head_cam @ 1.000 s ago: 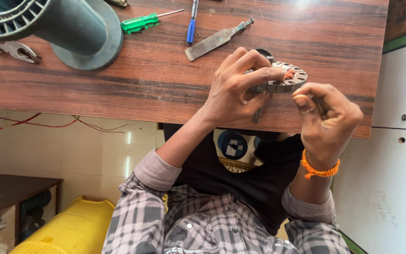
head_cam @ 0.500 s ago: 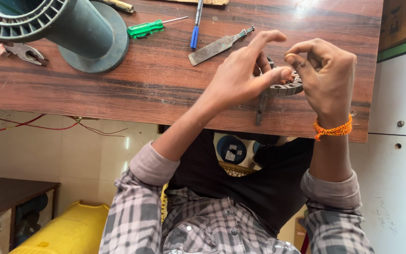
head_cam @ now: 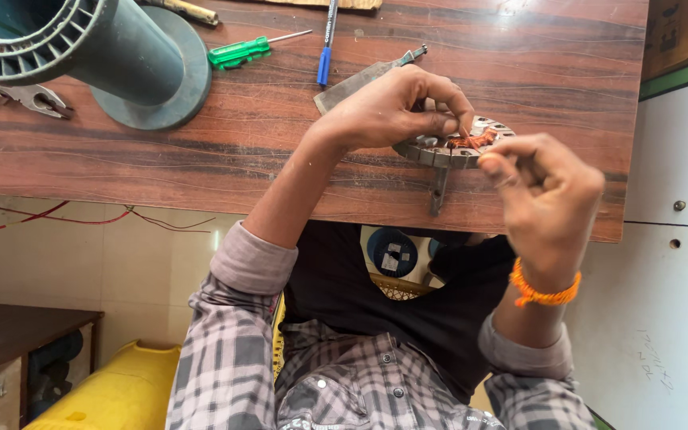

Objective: The person sits at a workbench and winds copper wire by hand into the slots of a circular motor armature core, pressing and guiding the wire turn by turn with both hands. They briefly reach down to touch a phone on a shelf, then resume winding the wire into the core.

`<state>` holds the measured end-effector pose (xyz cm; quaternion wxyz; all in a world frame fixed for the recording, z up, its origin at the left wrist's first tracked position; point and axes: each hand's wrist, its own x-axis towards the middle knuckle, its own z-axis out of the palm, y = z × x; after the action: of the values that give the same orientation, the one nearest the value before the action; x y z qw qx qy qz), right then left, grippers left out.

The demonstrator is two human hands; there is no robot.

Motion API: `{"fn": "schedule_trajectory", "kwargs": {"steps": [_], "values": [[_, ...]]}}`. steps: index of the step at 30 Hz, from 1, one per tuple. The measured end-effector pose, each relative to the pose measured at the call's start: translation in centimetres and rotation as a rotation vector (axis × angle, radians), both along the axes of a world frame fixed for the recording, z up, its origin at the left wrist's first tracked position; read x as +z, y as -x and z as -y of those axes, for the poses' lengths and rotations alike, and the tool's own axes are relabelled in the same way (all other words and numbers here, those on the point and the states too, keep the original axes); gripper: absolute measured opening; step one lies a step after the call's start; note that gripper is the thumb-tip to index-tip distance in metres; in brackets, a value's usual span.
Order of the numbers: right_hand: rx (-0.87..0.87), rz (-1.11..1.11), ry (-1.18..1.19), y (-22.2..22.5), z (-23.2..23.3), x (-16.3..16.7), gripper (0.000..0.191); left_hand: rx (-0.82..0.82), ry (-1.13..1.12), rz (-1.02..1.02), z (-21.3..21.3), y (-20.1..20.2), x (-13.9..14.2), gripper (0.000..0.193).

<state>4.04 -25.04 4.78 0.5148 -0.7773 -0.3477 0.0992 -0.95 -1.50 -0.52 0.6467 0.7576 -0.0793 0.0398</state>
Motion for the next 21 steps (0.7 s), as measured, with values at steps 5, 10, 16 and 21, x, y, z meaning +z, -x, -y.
{"fn": "schedule_trajectory", "kwargs": {"steps": [5, 10, 16, 21], "values": [[0.002, -0.105, -0.067, 2.9, -0.6, -1.7, 0.009, 0.045, -0.081, 0.091, -0.3, 0.1, 0.1, 0.015], [-0.027, -0.219, -0.166, 4.0, -0.5, -4.9, 0.01, 0.103, -0.164, 0.168, -0.6, 0.6, 0.0, 0.017], [-0.101, -0.239, -0.231, 3.0, 1.0, -7.6, 0.012, 0.102, -0.169, 0.231, -0.5, 0.5, -0.4, 0.015], [-0.176, -0.19, -0.286, 0.4, 2.0, -8.5, 0.013, 0.208, -0.132, 0.259, 0.8, 2.3, 0.7, 0.011]]}}
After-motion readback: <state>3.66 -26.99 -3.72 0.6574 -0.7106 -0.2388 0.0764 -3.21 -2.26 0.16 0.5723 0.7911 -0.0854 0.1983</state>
